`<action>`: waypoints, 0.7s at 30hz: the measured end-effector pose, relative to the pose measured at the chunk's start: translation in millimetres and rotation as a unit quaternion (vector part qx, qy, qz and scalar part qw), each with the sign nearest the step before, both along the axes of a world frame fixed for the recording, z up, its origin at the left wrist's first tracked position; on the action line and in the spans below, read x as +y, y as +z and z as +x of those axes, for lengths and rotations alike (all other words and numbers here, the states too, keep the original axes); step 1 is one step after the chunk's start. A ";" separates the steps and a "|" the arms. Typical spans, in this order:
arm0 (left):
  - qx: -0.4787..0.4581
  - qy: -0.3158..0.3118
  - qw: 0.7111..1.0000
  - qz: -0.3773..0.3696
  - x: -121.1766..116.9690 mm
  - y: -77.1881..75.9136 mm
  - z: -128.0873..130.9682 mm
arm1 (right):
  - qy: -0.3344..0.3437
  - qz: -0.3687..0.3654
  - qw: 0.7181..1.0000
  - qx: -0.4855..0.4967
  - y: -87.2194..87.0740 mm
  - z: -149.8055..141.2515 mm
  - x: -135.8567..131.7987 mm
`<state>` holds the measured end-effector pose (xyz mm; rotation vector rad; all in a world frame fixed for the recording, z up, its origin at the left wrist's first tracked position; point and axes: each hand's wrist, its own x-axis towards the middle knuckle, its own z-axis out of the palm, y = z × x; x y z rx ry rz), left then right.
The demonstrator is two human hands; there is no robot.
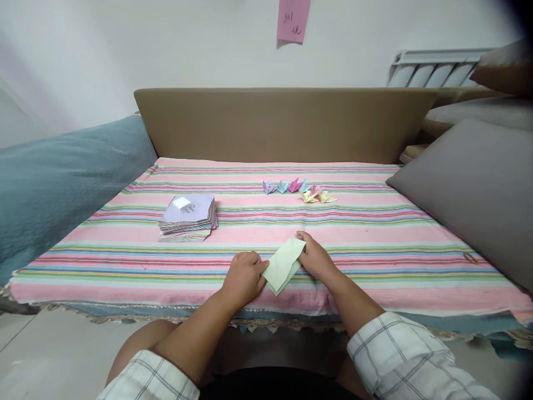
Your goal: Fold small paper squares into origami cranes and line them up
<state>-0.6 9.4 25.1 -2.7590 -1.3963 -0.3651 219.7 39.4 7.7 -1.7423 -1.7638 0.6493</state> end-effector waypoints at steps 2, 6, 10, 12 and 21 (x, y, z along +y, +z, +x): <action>0.003 0.000 1.000 0.008 0.1 -1.2 -0.1 | -0.015 -0.028 0.999 0.030 -1.0 0.5 3.1; 0.006 0.004 1.000 0.017 2.7 -4.6 0.0 | -0.039 -0.010 0.996 0.078 -1.7 0.6 8.0; -0.006 0.022 0.999 0.029 9.4 -9.3 4.3 | -0.072 0.035 0.990 0.116 -0.9 -0.4 12.9; -0.014 0.031 0.999 0.030 12.1 -10.8 8.4 | -0.086 0.048 0.988 0.122 -2.2 -1.3 15.3; -0.028 -0.030 0.999 -0.011 4.9 -8.3 11.6 | -0.101 0.089 0.987 -0.083 0.1 -1.4 6.1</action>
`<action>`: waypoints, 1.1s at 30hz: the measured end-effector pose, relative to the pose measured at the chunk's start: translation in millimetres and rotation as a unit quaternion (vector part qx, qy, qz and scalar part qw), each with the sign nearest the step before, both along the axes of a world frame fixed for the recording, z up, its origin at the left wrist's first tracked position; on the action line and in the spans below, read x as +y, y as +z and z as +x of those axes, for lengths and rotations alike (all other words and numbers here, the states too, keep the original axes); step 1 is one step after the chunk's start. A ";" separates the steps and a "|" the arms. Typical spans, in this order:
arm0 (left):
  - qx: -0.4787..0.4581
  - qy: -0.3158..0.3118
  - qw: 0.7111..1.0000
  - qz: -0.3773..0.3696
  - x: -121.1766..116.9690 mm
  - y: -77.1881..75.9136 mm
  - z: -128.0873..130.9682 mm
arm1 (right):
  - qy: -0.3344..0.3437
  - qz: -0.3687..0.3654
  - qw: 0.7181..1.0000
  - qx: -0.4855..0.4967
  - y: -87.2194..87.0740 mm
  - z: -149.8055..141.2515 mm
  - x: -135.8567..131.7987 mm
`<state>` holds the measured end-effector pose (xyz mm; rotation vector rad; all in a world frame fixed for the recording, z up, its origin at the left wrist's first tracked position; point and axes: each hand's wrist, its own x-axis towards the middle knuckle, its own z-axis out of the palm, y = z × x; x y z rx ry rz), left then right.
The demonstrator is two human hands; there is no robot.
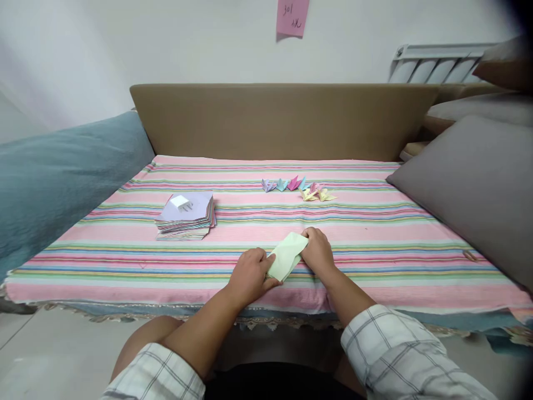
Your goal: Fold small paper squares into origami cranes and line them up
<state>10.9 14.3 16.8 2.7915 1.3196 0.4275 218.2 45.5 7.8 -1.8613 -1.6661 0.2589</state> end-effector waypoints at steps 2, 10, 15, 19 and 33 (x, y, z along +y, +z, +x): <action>0.000 -0.006 1.000 -0.003 -0.3 -1.4 -2.3 | -0.002 -0.021 0.998 -0.052 5.7 0.1 -6.2; -0.015 -0.015 1.000 -0.022 1.7 3.1 -2.5 | 0.052 -0.047 0.997 0.027 9.3 -9.0 -24.9; -0.003 0.004 1.000 -0.019 1.9 4.6 -0.3 | 0.076 -0.020 0.995 0.057 7.0 -20.7 -32.5; -0.015 -0.005 1.000 -0.025 4.9 -0.1 -2.2 | 0.079 -0.016 0.994 0.076 6.8 -23.9 -33.7; -0.055 0.099 0.992 -0.053 3.9 3.4 -4.8 | 0.161 0.013 0.982 -0.099 -1.8 -34.5 -42.7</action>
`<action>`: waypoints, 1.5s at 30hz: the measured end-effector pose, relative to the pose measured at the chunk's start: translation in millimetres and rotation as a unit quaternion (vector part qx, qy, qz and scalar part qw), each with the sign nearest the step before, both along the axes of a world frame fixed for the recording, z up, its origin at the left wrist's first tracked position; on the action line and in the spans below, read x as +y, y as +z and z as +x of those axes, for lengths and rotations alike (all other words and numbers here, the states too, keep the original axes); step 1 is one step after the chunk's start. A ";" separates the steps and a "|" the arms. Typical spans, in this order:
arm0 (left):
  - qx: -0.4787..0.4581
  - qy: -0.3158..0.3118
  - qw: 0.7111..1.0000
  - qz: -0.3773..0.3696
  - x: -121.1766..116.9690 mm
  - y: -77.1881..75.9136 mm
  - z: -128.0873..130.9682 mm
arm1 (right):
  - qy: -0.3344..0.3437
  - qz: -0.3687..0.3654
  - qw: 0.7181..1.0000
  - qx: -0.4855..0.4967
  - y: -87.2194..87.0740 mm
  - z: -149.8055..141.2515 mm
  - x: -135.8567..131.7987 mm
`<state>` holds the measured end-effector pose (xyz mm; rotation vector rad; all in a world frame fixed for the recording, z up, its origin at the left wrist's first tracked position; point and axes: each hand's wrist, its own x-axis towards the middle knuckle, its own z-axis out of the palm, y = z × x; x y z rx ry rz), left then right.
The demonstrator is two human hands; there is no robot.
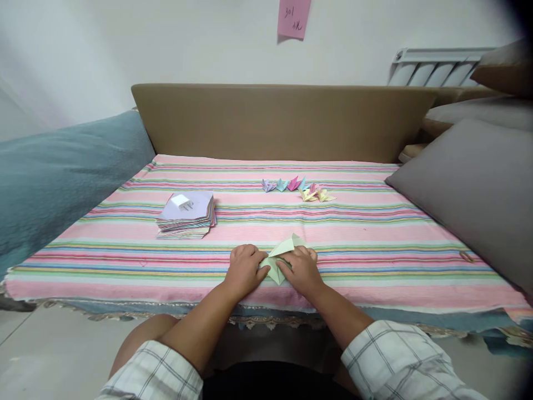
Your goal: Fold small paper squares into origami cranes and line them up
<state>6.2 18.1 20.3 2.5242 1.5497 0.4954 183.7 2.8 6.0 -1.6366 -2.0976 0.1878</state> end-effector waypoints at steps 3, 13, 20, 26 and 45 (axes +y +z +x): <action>-0.005 -0.002 1.000 -0.010 0.5 2.1 -2.0 | 0.017 0.006 1.000 -0.014 1.0 -0.3 -1.2; -0.024 -0.002 0.998 -0.049 -0.2 10.3 -6.7 | 0.030 0.027 0.998 -0.039 3.3 -2.9 -4.6; -0.032 0.038 0.999 0.012 1.3 0.9 2.4 | 0.036 0.030 0.998 -0.037 2.6 -2.1 -6.6; -0.043 0.058 0.997 0.020 5.1 -8.3 3.7 | 0.032 0.037 0.997 -0.052 2.6 -3.2 -7.3; -0.056 0.075 0.996 0.000 7.2 -6.0 6.4 | 0.134 0.100 0.986 -0.022 8.8 -1.5 -28.2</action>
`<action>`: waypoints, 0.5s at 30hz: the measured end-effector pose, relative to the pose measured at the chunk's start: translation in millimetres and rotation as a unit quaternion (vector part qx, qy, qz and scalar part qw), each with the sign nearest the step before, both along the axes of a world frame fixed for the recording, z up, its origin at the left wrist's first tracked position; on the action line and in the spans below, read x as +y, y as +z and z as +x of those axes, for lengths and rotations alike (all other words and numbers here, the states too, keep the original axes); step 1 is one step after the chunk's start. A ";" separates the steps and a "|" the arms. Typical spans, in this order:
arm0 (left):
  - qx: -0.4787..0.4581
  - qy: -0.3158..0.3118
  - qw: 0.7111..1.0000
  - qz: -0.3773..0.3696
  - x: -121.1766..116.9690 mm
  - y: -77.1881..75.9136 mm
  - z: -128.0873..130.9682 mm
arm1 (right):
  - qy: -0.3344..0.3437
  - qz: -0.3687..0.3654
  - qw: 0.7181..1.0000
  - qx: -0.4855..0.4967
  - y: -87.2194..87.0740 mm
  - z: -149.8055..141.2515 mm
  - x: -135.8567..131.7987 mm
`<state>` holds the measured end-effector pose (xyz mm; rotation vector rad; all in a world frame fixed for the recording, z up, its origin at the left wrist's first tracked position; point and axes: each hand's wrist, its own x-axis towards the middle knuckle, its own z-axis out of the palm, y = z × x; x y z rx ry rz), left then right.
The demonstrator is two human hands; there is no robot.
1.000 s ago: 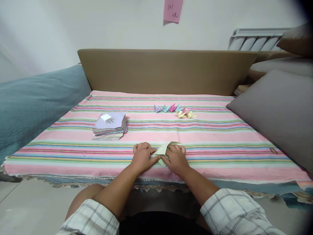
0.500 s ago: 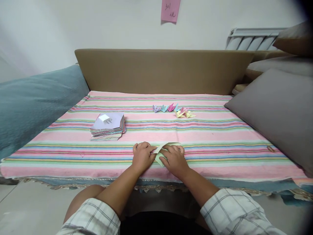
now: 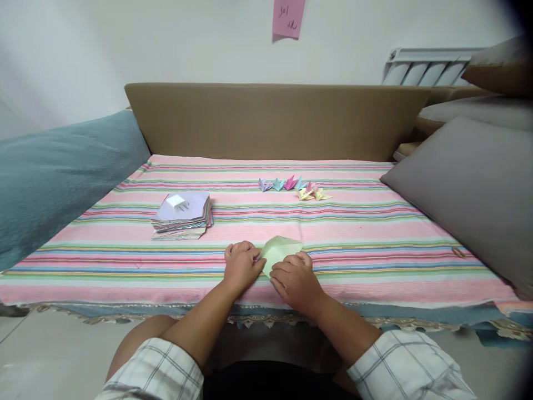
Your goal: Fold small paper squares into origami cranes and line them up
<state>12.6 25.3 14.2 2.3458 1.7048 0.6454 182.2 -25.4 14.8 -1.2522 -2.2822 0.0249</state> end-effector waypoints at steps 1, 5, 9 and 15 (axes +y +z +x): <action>-0.003 -0.001 1.000 -0.001 -0.1 0.2 0.0 | 0.002 0.004 1.000 0.021 2.9 2.4 0.1; -0.007 -0.003 1.000 -0.010 -0.2 1.5 0.2 | -0.103 0.030 0.965 0.238 9.7 22.1 11.4; 0.000 -0.002 1.000 -0.008 0.8 2.0 0.3 | -0.207 -0.073 0.846 0.486 -1.1 46.3 36.3; 0.000 -0.004 1.000 0.000 0.5 0.7 0.1 | -0.164 -0.278 0.735 0.596 -15.4 51.5 60.3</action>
